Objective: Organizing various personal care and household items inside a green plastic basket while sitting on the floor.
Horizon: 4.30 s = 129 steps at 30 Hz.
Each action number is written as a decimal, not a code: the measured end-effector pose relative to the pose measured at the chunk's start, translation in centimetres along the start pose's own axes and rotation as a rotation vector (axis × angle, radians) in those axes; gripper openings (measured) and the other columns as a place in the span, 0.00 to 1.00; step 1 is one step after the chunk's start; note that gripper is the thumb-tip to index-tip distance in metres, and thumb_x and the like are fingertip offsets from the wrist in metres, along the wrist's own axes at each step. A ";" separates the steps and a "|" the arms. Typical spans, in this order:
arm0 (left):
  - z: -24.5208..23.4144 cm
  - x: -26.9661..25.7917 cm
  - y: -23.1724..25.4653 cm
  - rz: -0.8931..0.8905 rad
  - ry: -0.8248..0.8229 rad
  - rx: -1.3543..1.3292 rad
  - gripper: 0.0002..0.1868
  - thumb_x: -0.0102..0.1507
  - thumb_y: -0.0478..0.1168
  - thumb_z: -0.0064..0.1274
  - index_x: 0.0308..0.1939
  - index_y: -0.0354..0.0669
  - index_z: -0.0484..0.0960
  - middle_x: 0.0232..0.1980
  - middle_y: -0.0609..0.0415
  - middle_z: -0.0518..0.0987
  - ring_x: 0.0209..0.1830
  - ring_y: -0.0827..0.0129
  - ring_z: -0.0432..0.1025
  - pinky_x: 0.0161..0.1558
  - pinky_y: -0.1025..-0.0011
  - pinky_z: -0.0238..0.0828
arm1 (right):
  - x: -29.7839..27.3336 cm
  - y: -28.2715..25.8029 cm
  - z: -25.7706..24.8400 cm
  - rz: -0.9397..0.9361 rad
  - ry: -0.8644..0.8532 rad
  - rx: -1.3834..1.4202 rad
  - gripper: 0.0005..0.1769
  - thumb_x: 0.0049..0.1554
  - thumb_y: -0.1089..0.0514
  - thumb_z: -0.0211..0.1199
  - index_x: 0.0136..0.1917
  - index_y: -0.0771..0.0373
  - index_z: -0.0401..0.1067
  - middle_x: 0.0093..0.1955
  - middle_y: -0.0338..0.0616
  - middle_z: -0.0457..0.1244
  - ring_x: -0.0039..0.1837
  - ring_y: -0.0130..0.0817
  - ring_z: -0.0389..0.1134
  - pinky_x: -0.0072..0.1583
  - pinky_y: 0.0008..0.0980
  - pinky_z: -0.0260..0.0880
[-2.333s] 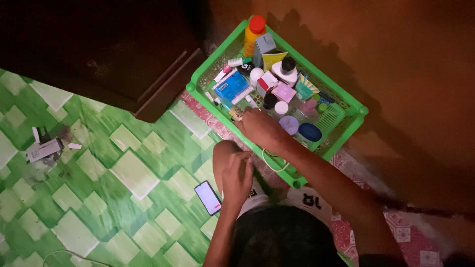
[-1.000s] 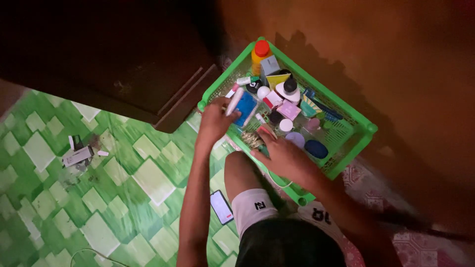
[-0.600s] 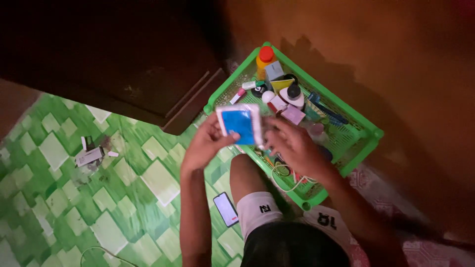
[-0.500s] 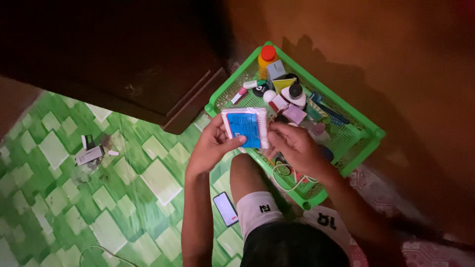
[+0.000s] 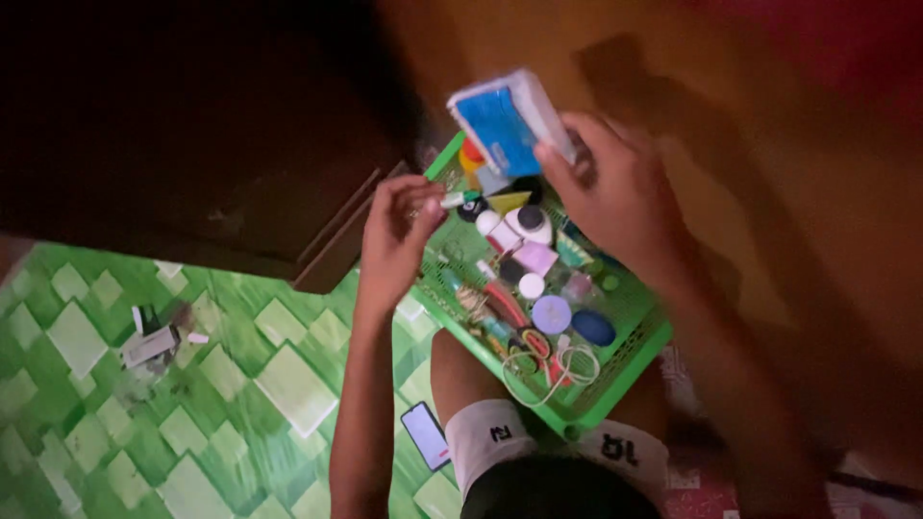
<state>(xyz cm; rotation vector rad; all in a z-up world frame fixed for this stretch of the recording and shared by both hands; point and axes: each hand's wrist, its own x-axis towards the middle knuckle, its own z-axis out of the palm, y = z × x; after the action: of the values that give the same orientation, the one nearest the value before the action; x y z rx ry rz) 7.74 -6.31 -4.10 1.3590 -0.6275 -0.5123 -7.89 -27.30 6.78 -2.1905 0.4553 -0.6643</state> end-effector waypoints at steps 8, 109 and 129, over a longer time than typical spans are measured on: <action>0.6 6.1 -5.8 0.093 -0.037 0.494 0.26 0.67 0.30 0.51 0.70 0.39 0.65 0.68 0.43 0.76 0.69 0.57 0.72 0.64 0.64 0.72 | 4.9 9.4 4.6 -0.095 0.008 -0.189 0.15 0.66 0.53 0.61 0.58 0.67 0.71 0.54 0.63 0.66 0.55 0.63 0.68 0.54 0.54 0.68; -4.0 2.9 -6.6 0.313 0.158 0.709 0.13 0.65 0.38 0.59 0.52 0.37 0.79 0.47 0.39 0.77 0.50 0.42 0.72 0.51 0.52 0.71 | 4.8 1.4 6.4 -0.310 -0.333 -0.520 0.25 0.59 0.46 0.69 0.64 0.61 0.75 0.65 0.54 0.65 0.67 0.55 0.63 0.66 0.49 0.64; 0.8 0.7 -10.2 0.332 -0.016 1.663 0.13 0.59 0.39 0.49 0.46 0.45 0.82 0.44 0.49 0.79 0.55 0.57 0.69 0.62 0.56 0.62 | -4.5 3.8 1.4 -0.263 -0.120 -0.342 0.19 0.56 0.56 0.72 0.59 0.62 0.76 0.66 0.48 0.65 0.68 0.51 0.63 0.70 0.47 0.62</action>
<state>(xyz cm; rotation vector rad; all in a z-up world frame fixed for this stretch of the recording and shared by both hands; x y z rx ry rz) 7.90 -8.91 -14.03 2.6777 -1.3741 0.4693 -10.99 -26.58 1.63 -2.6281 0.2316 -0.6242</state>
